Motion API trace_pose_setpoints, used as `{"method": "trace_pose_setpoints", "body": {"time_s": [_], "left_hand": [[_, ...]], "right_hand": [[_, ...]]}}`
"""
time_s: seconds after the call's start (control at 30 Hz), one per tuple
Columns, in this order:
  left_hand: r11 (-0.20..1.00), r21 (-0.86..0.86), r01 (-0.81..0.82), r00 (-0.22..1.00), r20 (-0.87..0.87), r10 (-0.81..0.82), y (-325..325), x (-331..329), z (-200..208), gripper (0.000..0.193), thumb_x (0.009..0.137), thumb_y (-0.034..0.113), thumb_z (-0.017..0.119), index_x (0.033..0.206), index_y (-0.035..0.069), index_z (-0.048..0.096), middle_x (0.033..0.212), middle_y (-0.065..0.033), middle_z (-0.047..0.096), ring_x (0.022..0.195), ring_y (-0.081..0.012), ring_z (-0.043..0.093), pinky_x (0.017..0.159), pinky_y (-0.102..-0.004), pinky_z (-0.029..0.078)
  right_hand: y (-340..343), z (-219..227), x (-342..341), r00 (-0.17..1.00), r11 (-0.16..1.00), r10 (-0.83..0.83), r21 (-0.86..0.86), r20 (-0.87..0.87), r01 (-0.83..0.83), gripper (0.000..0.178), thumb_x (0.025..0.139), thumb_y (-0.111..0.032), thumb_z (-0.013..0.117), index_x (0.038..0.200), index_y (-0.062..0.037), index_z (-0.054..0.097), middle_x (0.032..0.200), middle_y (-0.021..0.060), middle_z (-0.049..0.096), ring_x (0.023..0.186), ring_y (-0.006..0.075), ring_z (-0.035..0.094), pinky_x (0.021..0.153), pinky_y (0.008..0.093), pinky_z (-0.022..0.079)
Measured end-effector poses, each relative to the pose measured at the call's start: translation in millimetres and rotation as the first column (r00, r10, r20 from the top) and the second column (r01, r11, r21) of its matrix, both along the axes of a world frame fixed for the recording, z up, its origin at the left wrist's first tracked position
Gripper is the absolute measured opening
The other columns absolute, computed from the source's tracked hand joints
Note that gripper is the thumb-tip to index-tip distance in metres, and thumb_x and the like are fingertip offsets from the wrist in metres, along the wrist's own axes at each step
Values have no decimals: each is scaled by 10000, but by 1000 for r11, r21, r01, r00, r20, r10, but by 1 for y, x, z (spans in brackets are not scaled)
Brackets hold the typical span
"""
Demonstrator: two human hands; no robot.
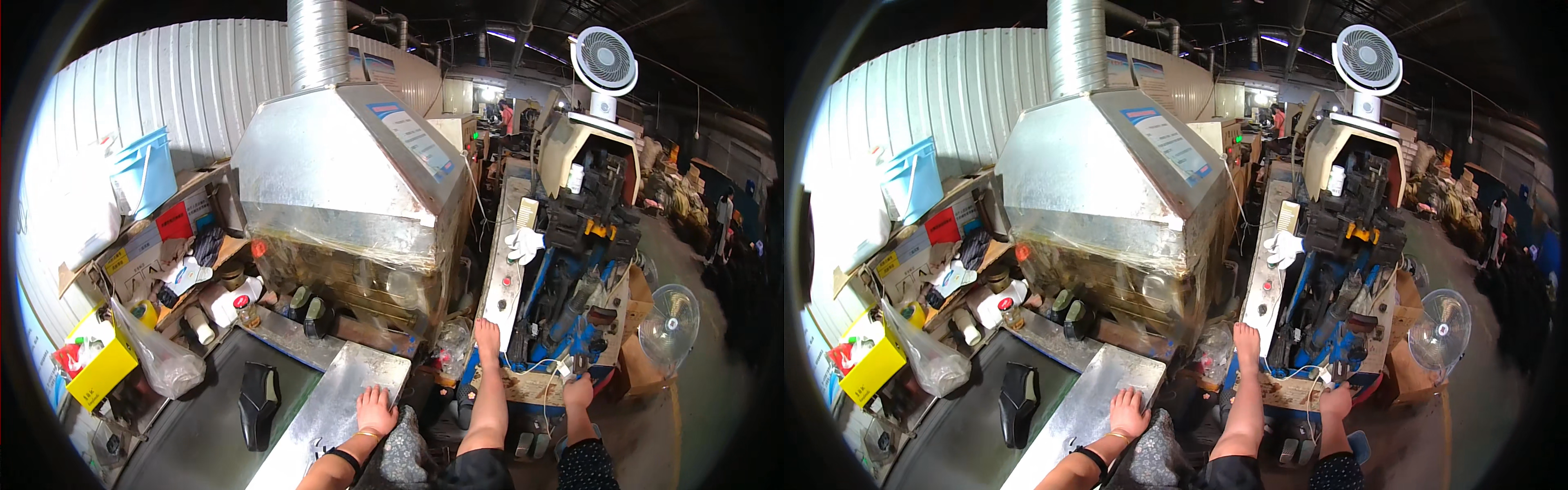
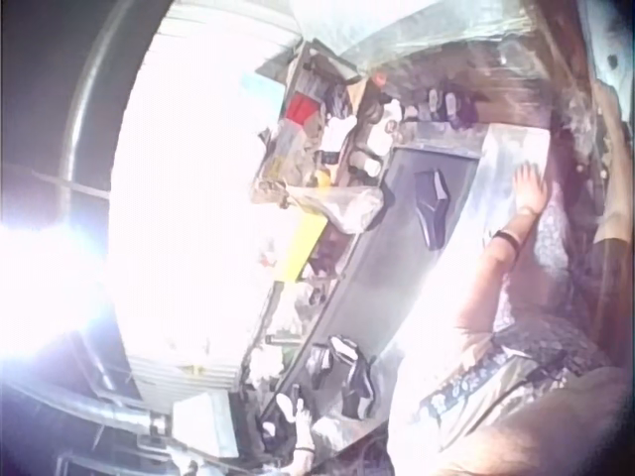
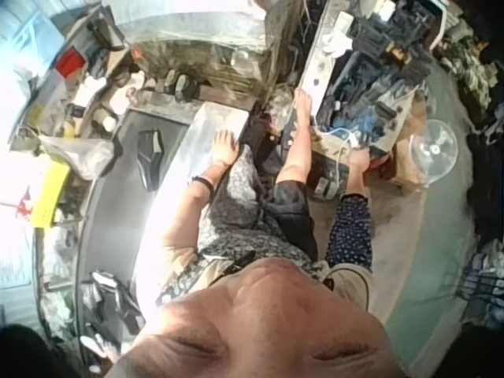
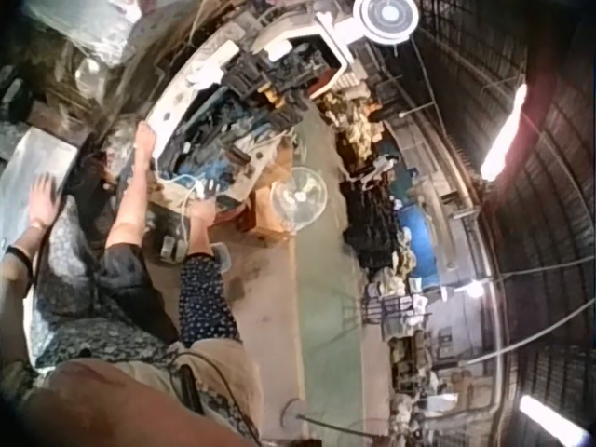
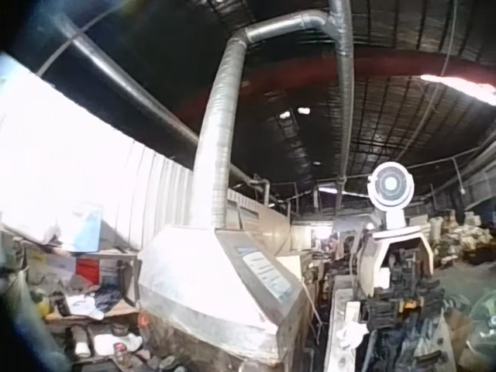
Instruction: Operating industrial machinery and using hand tools to assemble shoe components in a manufacturing environment.
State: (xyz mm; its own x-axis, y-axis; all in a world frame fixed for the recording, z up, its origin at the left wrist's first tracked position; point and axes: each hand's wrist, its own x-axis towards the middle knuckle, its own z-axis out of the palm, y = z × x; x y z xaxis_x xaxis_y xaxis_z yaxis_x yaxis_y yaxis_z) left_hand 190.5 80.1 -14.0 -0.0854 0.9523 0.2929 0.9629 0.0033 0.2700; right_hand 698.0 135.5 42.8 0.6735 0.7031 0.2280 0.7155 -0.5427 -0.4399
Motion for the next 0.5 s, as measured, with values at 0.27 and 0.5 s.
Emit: {"method": "trace_pose_setpoints", "body": {"time_s": [0.27, 0.5], "left_hand": [[1000, -16, 6, 1000, -12, -6, 3, 3, 0, 627, 800, 368, 649, 1340, 73, 528, 1434, -168, 465, 1371, -350, 364, 1136, -490, 255], [1000, -11, 0, 1000, 22, 0, 4, -3, -2, 620, 821, 378, 621, 1353, 75, 523, 1461, -173, 445, 1381, -359, 357, 1139, -507, 255]], "right_hand": [[-2, 1, 1, 1000, 999, -29, -24, -5, 29, 376, 795, -235, 677, 1067, -6, 558, 959, 251, 675, 907, 415, 658, 775, 494, 526], [2, 1, 0, 1000, 999, -6, -33, 14, 7, 393, 804, -220, 653, 1107, 8, 554, 968, 251, 672, 918, 422, 653, 799, 491, 525]]}}
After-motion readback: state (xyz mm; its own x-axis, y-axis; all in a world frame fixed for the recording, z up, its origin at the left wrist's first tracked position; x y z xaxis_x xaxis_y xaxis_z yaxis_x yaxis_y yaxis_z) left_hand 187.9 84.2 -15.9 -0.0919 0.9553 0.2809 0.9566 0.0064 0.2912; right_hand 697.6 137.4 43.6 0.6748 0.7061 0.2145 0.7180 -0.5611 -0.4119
